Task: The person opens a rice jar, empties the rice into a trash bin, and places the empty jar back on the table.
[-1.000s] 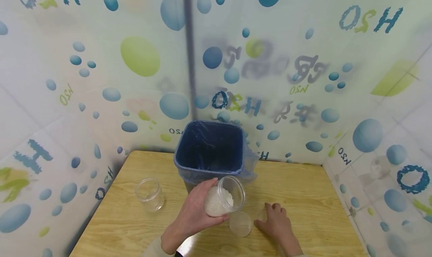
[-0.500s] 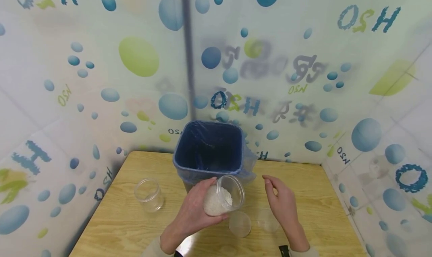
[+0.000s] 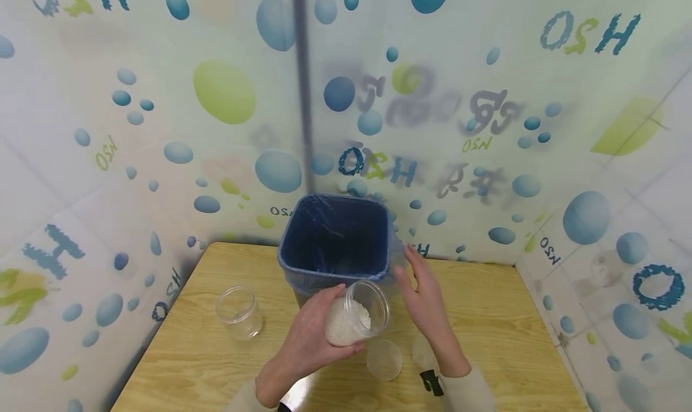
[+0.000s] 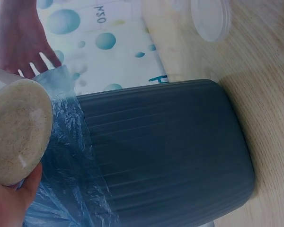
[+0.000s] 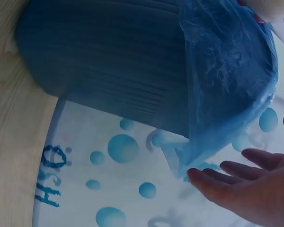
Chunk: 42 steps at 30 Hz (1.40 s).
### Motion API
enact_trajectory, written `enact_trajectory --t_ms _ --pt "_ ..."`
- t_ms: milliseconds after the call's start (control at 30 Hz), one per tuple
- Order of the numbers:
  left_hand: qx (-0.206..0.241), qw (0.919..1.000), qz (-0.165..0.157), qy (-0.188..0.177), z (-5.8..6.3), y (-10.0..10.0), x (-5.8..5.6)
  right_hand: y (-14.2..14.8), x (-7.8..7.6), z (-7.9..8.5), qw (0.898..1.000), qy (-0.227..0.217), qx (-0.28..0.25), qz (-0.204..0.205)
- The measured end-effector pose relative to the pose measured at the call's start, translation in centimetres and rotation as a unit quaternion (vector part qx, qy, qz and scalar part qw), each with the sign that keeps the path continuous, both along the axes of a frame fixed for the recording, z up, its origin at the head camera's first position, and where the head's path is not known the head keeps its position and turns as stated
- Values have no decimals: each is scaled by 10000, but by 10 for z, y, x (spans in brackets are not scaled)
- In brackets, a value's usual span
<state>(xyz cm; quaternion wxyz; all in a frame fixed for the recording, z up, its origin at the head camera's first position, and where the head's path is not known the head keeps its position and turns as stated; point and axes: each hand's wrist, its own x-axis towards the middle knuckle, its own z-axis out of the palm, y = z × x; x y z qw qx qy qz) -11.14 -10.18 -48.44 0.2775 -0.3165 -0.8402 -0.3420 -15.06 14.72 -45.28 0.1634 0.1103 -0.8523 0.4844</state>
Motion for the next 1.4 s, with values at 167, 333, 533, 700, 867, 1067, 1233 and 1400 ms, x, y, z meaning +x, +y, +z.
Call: enact_trajectory --t_ms 167,333,533,700,867,1067,1233,1400 --pt "39 9999 -18 91 -1 -2 -1 -9 -9 4 9959 -743 -426 276" --pt "63 9998 -24 169 -2 -3 -2 -15 -15 3 9887 -1163 -870 364" --pt "47 10000 37 18 2 -5 0 -21 -21 1 9796 -1441 -1277 570" --pt "77 10000 13 30 5 -6 -1 -23 -22 -2 9764 -1454 -1456 663" --pt "193 9996 -39 186 11 -10 -1 -23 -23 -4 9762 -1436 -1469 701" --pt "362 9982 -87 470 24 -17 -3 -23 -23 -3 9736 -1483 -1548 782" --pt "399 9971 -61 646 39 -21 -9 -23 -23 -3 9717 -1540 -1608 782" --pt "440 9966 -31 700 56 -25 -16 -23 -24 -4 9721 -1547 -1579 786"
